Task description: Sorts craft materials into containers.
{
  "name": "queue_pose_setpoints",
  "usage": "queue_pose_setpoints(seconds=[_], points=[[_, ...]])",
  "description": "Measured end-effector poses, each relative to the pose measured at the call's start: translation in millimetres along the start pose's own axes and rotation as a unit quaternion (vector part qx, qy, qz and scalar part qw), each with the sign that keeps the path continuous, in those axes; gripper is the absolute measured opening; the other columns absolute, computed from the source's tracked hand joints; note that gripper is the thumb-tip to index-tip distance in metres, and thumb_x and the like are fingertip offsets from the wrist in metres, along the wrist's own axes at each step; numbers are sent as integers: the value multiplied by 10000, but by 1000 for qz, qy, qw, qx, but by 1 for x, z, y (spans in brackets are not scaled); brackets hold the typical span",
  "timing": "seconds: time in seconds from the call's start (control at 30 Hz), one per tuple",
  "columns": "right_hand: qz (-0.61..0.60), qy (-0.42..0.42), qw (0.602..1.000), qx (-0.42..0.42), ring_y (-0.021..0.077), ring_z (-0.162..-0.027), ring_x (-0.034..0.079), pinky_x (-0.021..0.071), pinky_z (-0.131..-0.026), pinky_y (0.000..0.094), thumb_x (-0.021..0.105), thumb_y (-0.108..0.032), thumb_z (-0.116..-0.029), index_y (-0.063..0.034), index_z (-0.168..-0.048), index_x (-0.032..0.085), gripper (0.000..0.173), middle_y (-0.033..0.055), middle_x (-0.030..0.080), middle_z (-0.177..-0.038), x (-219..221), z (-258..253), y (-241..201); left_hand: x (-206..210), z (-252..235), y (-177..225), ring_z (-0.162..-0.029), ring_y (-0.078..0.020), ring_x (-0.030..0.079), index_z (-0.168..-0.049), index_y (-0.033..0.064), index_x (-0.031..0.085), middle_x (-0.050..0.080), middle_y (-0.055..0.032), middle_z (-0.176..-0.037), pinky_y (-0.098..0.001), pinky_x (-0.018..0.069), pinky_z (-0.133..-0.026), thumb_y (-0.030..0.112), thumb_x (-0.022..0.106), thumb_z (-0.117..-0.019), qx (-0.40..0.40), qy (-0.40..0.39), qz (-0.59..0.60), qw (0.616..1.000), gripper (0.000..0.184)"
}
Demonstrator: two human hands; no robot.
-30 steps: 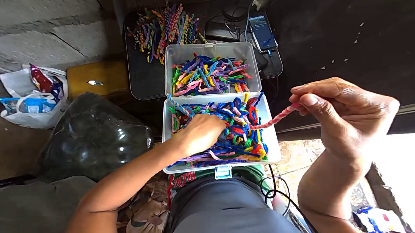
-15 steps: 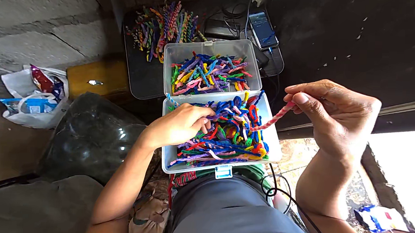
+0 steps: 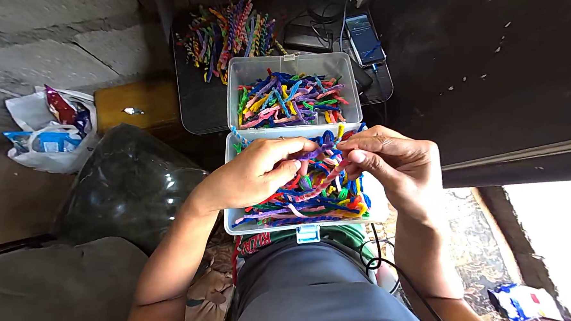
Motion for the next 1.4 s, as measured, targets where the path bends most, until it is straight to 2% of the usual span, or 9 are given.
queue_pose_setpoints(seconds=[0.1,0.17,0.23,0.33,0.57,0.77,1.1,1.23,1.4], points=[[0,5,1000,-2,43,-741,708,643,-666,216,637,-40,-986,-29,-1048,739,120,-29,709,-1005,-6,1,-1,-6,1,-12,-684,17,545,-1140,18,705,664,5,-898,-127,455,-614,89,463,-1019,-20,32,-129,991,280],[15,12,1000,-14,36,-753,709,638,-671,206,642,-49,-984,-46,-1041,742,115,-43,718,-1002,-13,1,-4,-3,4,-28,-851,-146,674,-1108,18,730,714,-98,-1008,-313,553,-765,121,525,-1012,-64,15,-214,975,248],[43,24,998,-39,26,-769,701,629,-680,201,648,-65,-985,-65,-1041,736,104,-60,721,-1006,-23,-3,-11,7,7,-46,-1096,-333,648,-1256,7,687,647,-194,-1223,-513,530,-938,162,611,-1012,-126,-36,-251,959,298],[97,64,988,-97,15,-839,703,627,-747,219,655,-89,-989,-94,-1066,732,109,-98,723,-1033,-39,-20,-27,23,9,-53,-1250,-412,571,-1351,61,651,606,-222,-1328,-571,474,-1022,230,646,-1003,-133,-61,-283,948,387],[294,162,925,-180,115,-872,720,604,-788,284,672,-150,-971,-4,-1003,757,172,87,739,-970,-19,-137,-27,59,2,-40,-1219,-396,562,-1262,106,728,636,-189,-1278,-543,473,-982,254,655,-1003,-132,-131,-282,941,307],[341,-11,939,-42,252,-1009,699,555,-928,371,642,-109,-970,45,-1259,673,329,209,692,-1170,32,-228,60,74,2,-40,-1326,-419,496,-1371,57,641,547,-247,-1412,-541,392,-1089,287,574,-1053,-179,-237,-262,918,398],[336,-132,929,83,178,-878,725,591,-844,351,614,-153,-1022,13,-1146,709,228,148,728,-1061,-10,-163,94,51,8,-59,-1323,-363,522,-1365,71,654,586,-199,-1381,-503,405,-1098,290,560,-1060,-172,-179,-247,937,387],[357,-171,917,54,167,-864,714,582,-820,347,615,-149,-1014,-8,-1128,723,211,127,735,-1024,-28,-134,80,40,5,-58,-1079,-334,653,-1211,56,734,671,-175,-1144,-474,544,-904,237,633,-1012,-98,-79,-267,955,287],[313,-281,907,24,212,-839,726,606,-784,416,642,-136,-975,5,-1007,741,175,120,739,-925,-8,-64,50,9,3,-51,-907,-347,686,-1131,15,737,663,-191,-1043,-507,572,-762,117,658,-989,-135,35,-354,925,191]])
Point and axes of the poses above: each hand's wrist, its own z-axis away from the middle knuckle, its own x-axis out of the palm, y = z × x, the point moved 7 cm from there along -z, towards the middle knuckle
